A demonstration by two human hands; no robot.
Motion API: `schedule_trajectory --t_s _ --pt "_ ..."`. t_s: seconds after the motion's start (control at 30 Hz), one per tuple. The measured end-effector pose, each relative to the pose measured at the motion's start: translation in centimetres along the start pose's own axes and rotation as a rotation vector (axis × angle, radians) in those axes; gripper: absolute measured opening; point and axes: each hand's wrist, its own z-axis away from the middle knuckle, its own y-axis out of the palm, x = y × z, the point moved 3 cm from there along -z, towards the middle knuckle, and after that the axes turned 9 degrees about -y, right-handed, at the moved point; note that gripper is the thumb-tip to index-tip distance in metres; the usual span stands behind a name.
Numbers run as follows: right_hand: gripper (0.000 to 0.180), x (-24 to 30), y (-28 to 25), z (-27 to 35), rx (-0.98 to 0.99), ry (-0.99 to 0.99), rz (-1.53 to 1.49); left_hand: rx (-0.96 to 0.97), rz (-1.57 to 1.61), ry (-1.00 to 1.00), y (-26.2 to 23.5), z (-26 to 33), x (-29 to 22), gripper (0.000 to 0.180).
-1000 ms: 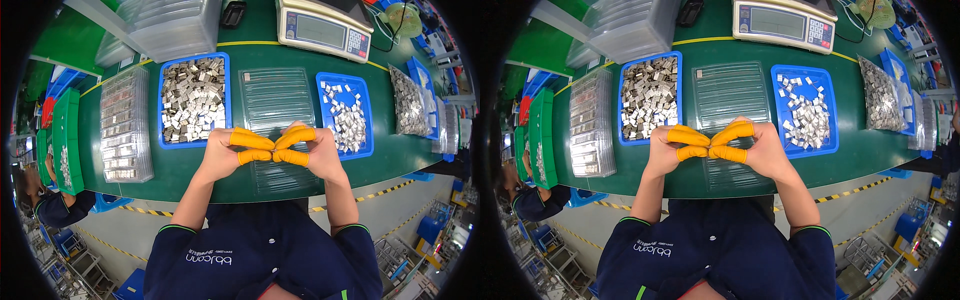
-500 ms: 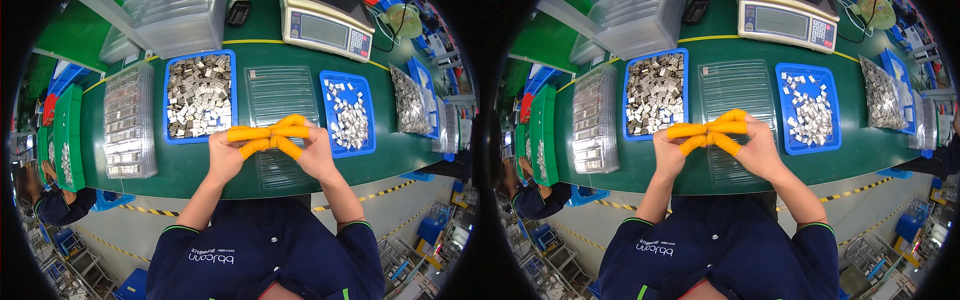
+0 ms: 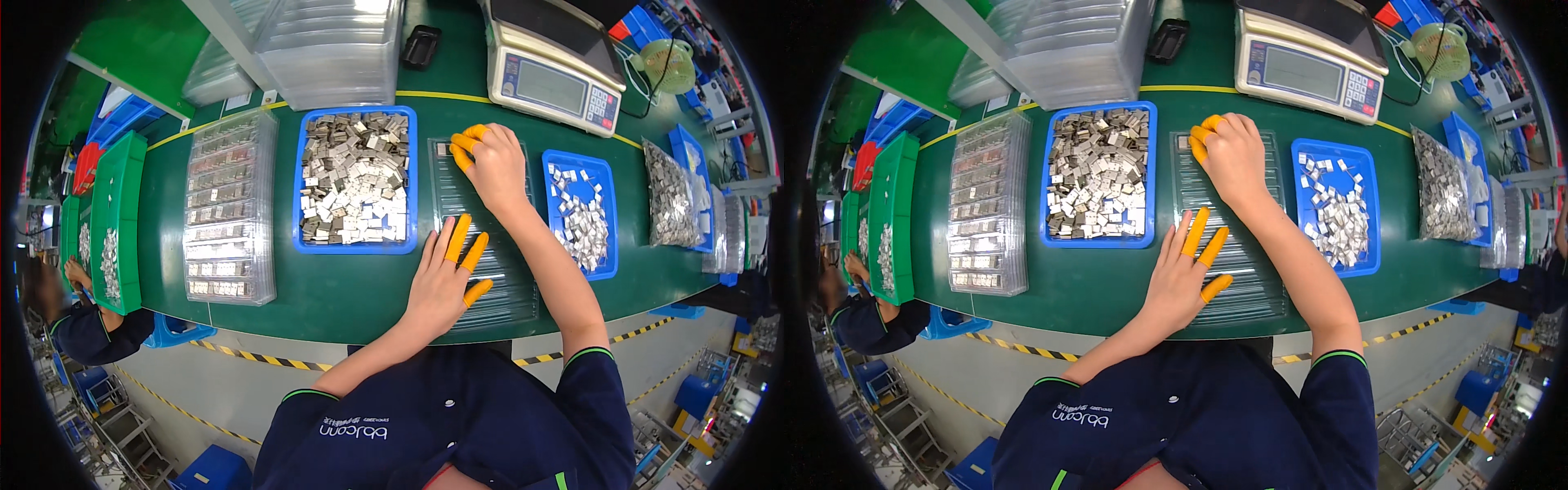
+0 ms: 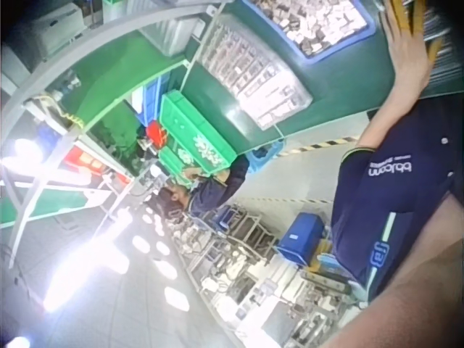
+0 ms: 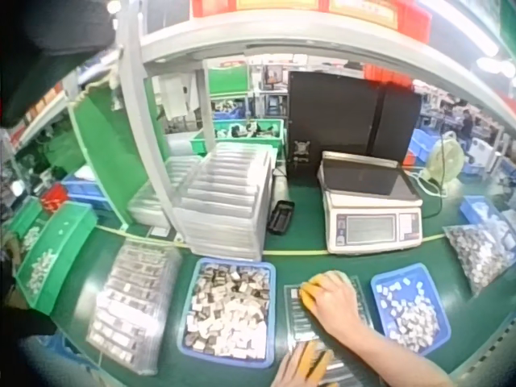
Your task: The person sits at a green workbench and assembles small electronic components. They pick up a silver rectangular piece from a blue bin and a white piece from another bin, then press them together. The assembled unit is placed into a clear plastic tray. This process is repeated continuously throughout the video.
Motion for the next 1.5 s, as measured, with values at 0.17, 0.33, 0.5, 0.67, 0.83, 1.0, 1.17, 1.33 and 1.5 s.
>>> schedule_trajectory --t_s 0.17,0.33,0.5,0.67,0.83,1.0,1.17,1.33,1.5 --pt "0.018 -0.1 0.7 0.7 0.083 0.027 -0.015 0.022 -0.048 -0.001 0.8 0.1 0.9 0.048" --pt "0.020 -0.4 1.2 0.9 0.114 0.098 -0.124 0.019 -0.014 -0.003 0.6 0.0 1.0 0.047" --pt "0.020 -0.3 1.1 0.8 0.160 0.115 -0.157 0.035 -0.024 0.003 0.4 0.0 1.0 0.046" --pt "0.022 0.1 0.4 0.4 0.211 0.063 -0.201 -0.006 -0.023 0.013 0.5 0.0 1.0 0.046" --pt "0.026 0.7 -0.1 0.7 0.273 0.037 -0.210 -0.020 -0.007 0.003 0.5 0.1 1.0 0.046" --pt "0.025 0.2 -1.7 0.6 0.171 0.155 -0.290 -0.015 0.006 0.013 0.5 0.2 1.0 0.042" --pt "0.024 -0.5 -3.0 1.9 0.186 0.230 -0.391 0.015 0.001 0.002 0.4 0.3 1.1 0.047" --pt "0.025 0.0 -2.5 2.9 0.210 0.234 -0.365 -0.001 0.000 0.008 0.2 0.3 0.9 0.045" --pt "0.028 0.5 -1.2 2.9 0.216 0.169 -0.260 -0.002 -0.010 0.015 0.2 0.4 0.9 0.044"
